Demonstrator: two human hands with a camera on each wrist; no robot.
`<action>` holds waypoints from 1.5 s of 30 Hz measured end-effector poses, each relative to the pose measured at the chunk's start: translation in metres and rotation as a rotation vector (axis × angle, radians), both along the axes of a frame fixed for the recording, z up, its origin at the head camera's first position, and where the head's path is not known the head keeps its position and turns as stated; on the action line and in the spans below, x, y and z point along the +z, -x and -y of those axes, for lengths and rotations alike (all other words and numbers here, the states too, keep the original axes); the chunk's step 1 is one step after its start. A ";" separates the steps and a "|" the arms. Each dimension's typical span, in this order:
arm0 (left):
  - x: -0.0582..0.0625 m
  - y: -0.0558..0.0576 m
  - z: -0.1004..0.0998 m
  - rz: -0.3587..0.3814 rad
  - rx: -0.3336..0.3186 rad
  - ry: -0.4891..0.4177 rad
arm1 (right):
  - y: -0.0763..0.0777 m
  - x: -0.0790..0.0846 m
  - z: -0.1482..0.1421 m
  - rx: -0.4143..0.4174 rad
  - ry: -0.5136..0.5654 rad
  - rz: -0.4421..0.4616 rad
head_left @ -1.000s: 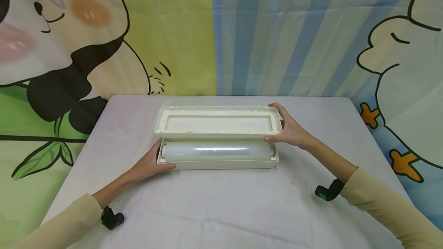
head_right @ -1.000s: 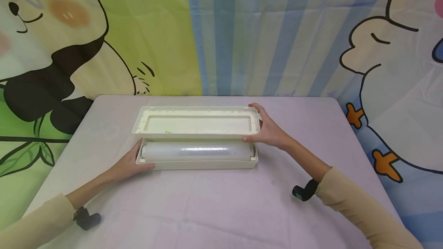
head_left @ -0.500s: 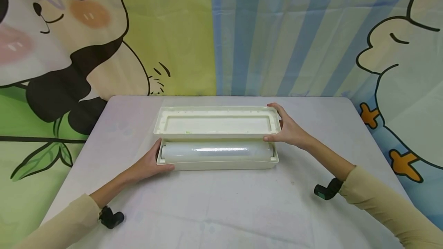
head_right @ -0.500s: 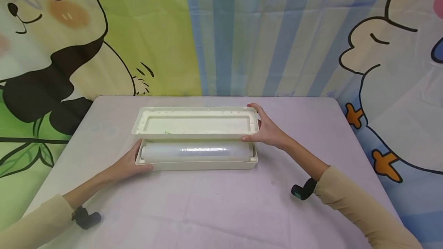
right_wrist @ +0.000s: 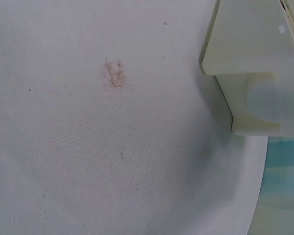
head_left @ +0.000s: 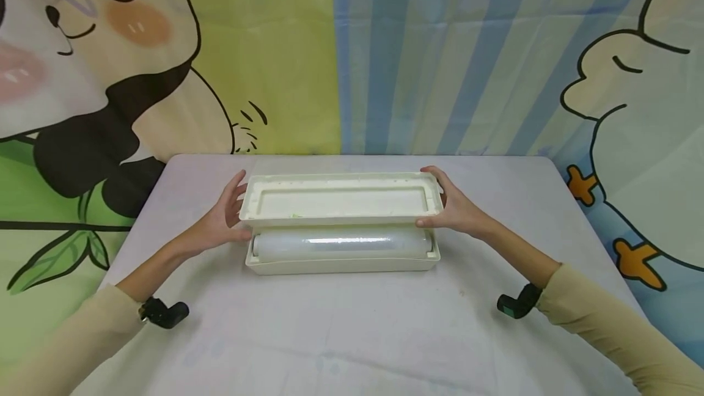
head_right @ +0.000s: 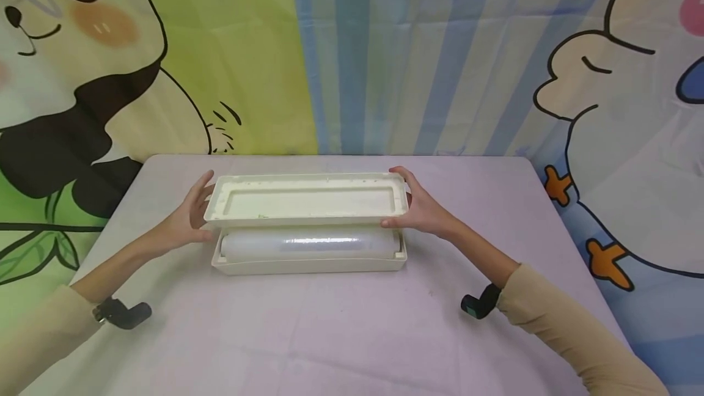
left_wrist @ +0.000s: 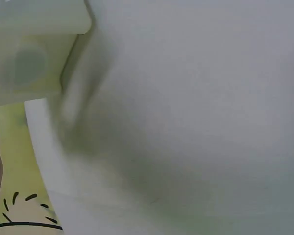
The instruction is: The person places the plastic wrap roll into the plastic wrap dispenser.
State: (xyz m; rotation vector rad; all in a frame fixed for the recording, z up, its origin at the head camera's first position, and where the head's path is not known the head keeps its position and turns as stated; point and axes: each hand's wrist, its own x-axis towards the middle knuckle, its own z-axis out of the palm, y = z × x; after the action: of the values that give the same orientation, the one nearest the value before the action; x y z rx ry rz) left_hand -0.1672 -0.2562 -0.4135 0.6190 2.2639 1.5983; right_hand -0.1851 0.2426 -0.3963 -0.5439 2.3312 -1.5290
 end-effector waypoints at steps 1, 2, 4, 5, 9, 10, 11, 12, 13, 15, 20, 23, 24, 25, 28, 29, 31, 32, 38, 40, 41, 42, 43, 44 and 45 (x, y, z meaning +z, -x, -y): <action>0.004 0.002 -0.001 -0.003 -0.003 0.006 | 0.000 0.000 0.000 0.001 -0.001 -0.003; 0.007 0.004 -0.003 -0.002 -0.005 0.004 | 0.001 0.001 -0.001 0.004 0.001 -0.003; 0.013 0.006 -0.006 -0.008 -0.005 0.005 | 0.002 0.001 -0.002 0.014 0.006 -0.004; 0.015 0.007 -0.007 -0.014 -0.003 0.017 | 0.003 0.002 -0.002 0.021 0.009 -0.004; 0.017 0.009 -0.011 -0.037 0.016 0.111 | 0.005 0.003 -0.004 0.050 0.007 0.010; 0.017 0.010 -0.012 -0.038 0.016 0.136 | 0.005 0.004 -0.004 0.052 0.001 0.016; 0.018 0.009 -0.013 -0.039 0.016 0.161 | 0.005 0.004 -0.005 0.053 -0.004 0.024; 0.018 0.009 -0.013 -0.039 0.017 0.177 | 0.005 0.004 -0.005 0.053 -0.011 0.032; 0.018 0.009 -0.013 -0.039 0.016 0.184 | 0.005 0.005 -0.005 0.052 -0.020 0.041; 0.018 0.009 -0.014 -0.038 0.011 0.191 | 0.003 0.006 -0.005 0.047 -0.038 0.069; 0.017 0.007 -0.014 -0.039 0.011 0.209 | -0.003 0.014 -0.005 0.079 0.042 0.240; 0.018 0.004 -0.015 -0.047 0.011 0.225 | -0.005 0.024 -0.003 0.066 0.149 0.413; 0.018 0.004 -0.015 -0.051 0.011 0.231 | -0.005 0.028 -0.001 0.049 0.170 0.463; 0.019 0.003 -0.016 -0.056 0.012 0.233 | -0.005 0.031 0.001 0.027 0.192 0.511; 0.021 0.004 -0.020 -0.078 0.016 0.222 | -0.003 0.039 0.007 -0.078 0.254 0.654; 0.022 0.004 -0.022 -0.082 0.016 0.216 | -0.002 0.040 0.008 -0.114 0.264 0.683; 0.024 0.006 -0.023 -0.089 0.014 0.203 | 0.000 0.041 0.010 -0.180 0.259 0.718; 0.024 0.007 -0.024 -0.093 0.012 0.202 | 0.001 0.040 0.011 -0.199 0.253 0.730; 0.020 0.012 -0.030 -0.060 -0.015 0.208 | 0.007 0.034 0.010 -0.270 0.199 0.737; 0.019 0.013 -0.031 -0.058 -0.018 0.214 | 0.007 0.031 0.011 -0.306 0.197 0.736; 0.019 0.013 -0.031 -0.061 -0.017 0.218 | 0.007 0.030 0.011 -0.319 0.199 0.731; 0.020 0.014 -0.032 -0.064 -0.016 0.220 | 0.006 0.029 0.012 -0.333 0.202 0.725; 0.021 0.014 -0.032 -0.068 -0.017 0.223 | 0.006 0.028 0.012 -0.345 0.203 0.716; 0.022 0.015 -0.032 -0.069 -0.020 0.223 | 0.005 0.027 0.013 -0.357 0.204 0.706; 0.024 0.015 -0.032 -0.067 -0.026 0.222 | 0.005 0.026 0.013 -0.362 0.206 0.696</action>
State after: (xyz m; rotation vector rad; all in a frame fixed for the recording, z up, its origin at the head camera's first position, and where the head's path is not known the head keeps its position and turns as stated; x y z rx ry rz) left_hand -0.1825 -0.2240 -0.3892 0.6482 2.4263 1.3075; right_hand -0.1902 0.2292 -0.3704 0.3558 1.7912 -1.7537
